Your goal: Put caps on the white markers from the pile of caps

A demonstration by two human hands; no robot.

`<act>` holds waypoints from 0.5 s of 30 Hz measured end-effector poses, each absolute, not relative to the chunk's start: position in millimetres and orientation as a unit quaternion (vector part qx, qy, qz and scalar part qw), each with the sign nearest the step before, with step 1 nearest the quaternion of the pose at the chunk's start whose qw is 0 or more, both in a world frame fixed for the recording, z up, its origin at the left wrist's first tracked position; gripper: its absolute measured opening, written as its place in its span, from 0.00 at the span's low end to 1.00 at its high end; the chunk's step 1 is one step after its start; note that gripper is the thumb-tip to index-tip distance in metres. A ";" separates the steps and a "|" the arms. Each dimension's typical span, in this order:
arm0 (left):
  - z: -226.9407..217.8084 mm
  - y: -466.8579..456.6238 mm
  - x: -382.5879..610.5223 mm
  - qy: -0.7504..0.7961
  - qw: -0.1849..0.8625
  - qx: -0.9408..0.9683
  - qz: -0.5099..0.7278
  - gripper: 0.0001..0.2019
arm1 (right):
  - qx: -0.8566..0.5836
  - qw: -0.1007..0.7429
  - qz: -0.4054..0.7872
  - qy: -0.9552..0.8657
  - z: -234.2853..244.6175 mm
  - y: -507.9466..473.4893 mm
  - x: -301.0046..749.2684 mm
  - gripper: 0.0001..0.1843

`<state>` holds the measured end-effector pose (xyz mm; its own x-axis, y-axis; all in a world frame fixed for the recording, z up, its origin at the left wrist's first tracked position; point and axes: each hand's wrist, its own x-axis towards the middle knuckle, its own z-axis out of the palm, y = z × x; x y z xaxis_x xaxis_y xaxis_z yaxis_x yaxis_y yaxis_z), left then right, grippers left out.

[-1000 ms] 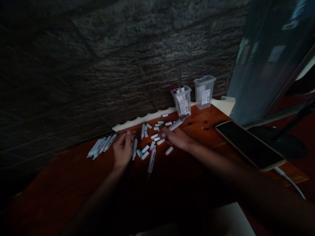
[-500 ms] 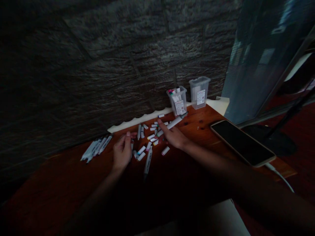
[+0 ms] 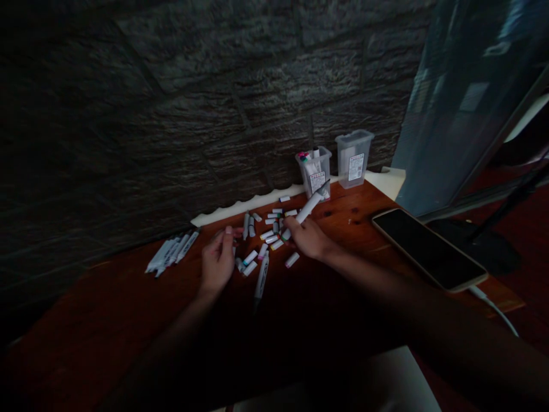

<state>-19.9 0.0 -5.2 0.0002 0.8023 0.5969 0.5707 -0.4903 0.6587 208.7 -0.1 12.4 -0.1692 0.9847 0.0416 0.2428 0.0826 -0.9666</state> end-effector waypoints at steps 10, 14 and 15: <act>-4.8 -0.7 -19.3 0.499 0.118 0.695 0.504 0.18 | -0.461 0.343 0.366 -0.732 16.5 -5.6 206.0 0.20; -4.7 -0.1 -19.5 0.509 0.123 0.689 0.501 0.19 | -0.432 0.319 0.276 -0.798 15.5 -7.3 205.1 0.12; -4.7 0.0 -19.5 0.508 0.125 0.688 0.502 0.19 | -0.437 0.321 0.264 -0.798 15.8 -7.5 205.3 0.12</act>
<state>-19.5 0.0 -4.7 -0.0208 0.8249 0.5648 0.5742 -0.4526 0.6822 205.3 -7.5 15.8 -0.4120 0.8668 0.2810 0.5272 0.4783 -0.7023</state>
